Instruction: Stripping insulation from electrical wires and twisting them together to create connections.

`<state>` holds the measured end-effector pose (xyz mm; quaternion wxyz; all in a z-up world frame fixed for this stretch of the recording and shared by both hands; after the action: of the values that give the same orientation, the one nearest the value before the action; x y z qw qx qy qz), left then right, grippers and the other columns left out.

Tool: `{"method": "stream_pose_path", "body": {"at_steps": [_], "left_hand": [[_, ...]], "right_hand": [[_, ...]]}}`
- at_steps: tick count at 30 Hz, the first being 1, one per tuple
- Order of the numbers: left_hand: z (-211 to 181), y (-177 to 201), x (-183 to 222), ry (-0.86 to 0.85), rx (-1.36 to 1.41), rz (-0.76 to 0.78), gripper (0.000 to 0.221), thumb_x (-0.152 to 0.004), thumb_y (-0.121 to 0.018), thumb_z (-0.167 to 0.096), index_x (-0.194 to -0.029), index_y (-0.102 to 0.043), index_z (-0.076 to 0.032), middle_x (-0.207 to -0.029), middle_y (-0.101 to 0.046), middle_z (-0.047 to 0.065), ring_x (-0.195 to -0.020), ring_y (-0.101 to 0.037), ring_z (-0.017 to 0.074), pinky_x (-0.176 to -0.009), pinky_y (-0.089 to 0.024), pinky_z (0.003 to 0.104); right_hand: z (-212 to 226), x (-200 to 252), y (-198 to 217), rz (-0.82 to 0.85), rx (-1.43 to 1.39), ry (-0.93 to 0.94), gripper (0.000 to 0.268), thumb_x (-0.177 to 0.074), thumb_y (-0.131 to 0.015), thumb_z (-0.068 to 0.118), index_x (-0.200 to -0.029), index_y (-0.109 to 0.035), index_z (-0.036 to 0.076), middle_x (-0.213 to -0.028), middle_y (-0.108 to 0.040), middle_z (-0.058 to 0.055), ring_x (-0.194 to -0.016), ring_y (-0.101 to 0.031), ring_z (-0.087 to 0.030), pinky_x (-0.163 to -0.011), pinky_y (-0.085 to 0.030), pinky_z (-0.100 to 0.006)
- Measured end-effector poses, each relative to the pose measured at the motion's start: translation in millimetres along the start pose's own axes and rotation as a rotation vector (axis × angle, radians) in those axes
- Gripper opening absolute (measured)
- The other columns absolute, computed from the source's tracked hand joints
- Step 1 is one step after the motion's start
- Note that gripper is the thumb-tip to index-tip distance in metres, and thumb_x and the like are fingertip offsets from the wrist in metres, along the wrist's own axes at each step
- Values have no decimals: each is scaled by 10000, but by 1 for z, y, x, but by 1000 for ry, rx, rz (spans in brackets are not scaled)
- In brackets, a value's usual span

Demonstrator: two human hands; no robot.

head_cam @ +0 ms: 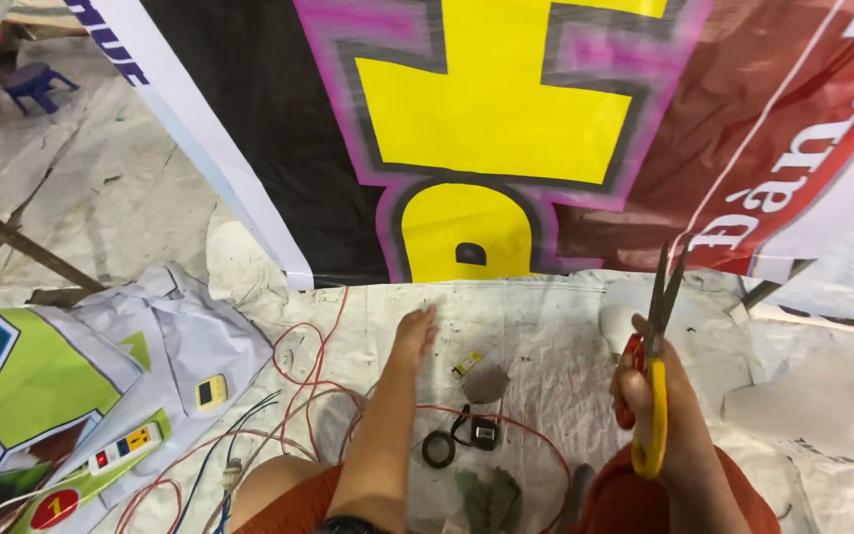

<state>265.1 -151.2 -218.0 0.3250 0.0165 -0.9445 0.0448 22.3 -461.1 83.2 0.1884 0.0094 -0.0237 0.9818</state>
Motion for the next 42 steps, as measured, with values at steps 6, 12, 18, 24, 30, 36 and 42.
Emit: {"method": "stream_pose_path", "body": {"at_steps": [6, 12, 18, 24, 30, 36, 42], "left_hand": [[-56, -14, -13, -26, 795, -39, 385, -1018, -589, -179, -1370, -532, -32, -1388, -549, 92, -1372, -528, 296, -1187, -374, 437], [-47, 48, -43, -56, 840, -36, 105, -997, -668, -105, -946, -680, -15, -683, -596, 37, -519, -452, 101, -610, -516, 269], [-55, 103, -15, -179, 822, -198, 179, -962, -697, -69, -1023, -532, -32, -904, -615, 105, -619, -577, 157, -548, -570, 277], [-44, 134, 8, -195, 722, -221, 89, -986, -669, -61, -1002, -588, -28, -978, -692, 100, -714, -629, 175, -616, -575, 293], [-52, 142, 35, -299, 852, 94, 110, -961, -653, -76, -1017, -659, 18, -882, -708, 125, -707, -652, 191, -678, -583, 326], [-88, 95, 143, -615, 1331, 407, 503, -1009, -504, -464, -1383, -611, -146, -1412, -629, 61, -1299, -555, 230, -1162, -344, 440], [-20, -3, 111, -231, 1013, 469, 241, -1007, -598, -78, -1175, -640, 89, -1086, -738, 154, -901, -728, 206, -816, -584, 278]], "right_hand": [[-23, -3, 2, 150, 138, -65, 612, -911, -552, 54, -1519, -487, 40, -902, -594, -118, -697, -509, -185, -563, -420, -305], [-37, -13, 29, 32, 464, 7, 657, -824, -702, -49, -1461, -574, 52, -833, -639, -114, -728, -595, -211, -695, -496, -337], [-15, -8, 19, -24, 520, -33, 594, -864, -680, -50, -1445, -592, 38, -844, -626, -117, -712, -569, -209, -669, -471, -329], [-9, -4, 20, 13, 344, -75, 580, -895, -654, 29, -1468, -569, 16, -921, -624, -142, -758, -537, -225, -700, -438, -327], [16, 4, 27, -64, 301, 19, 522, -960, -604, 146, -1447, -557, -36, -817, -587, -141, -650, -506, -203, -571, -392, -286], [12, 10, 31, -74, 201, 42, 553, -969, -611, 177, -1479, -530, -19, -936, -612, -128, -723, -524, -184, -600, -419, -281], [13, 11, 32, -79, 110, 54, 488, -1012, -563, 148, -1474, -524, -3, -960, -585, -119, -733, -539, -181, -636, -447, -284]]}}
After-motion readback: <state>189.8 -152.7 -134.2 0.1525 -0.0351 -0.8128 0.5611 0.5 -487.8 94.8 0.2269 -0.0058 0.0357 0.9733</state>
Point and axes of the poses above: each hand's wrist, its own x-axis away from the middle knuckle, its own y-axis out of the back of the hand, z = x × y, the point moved 7 cm from there along -x, towards the middle knuckle
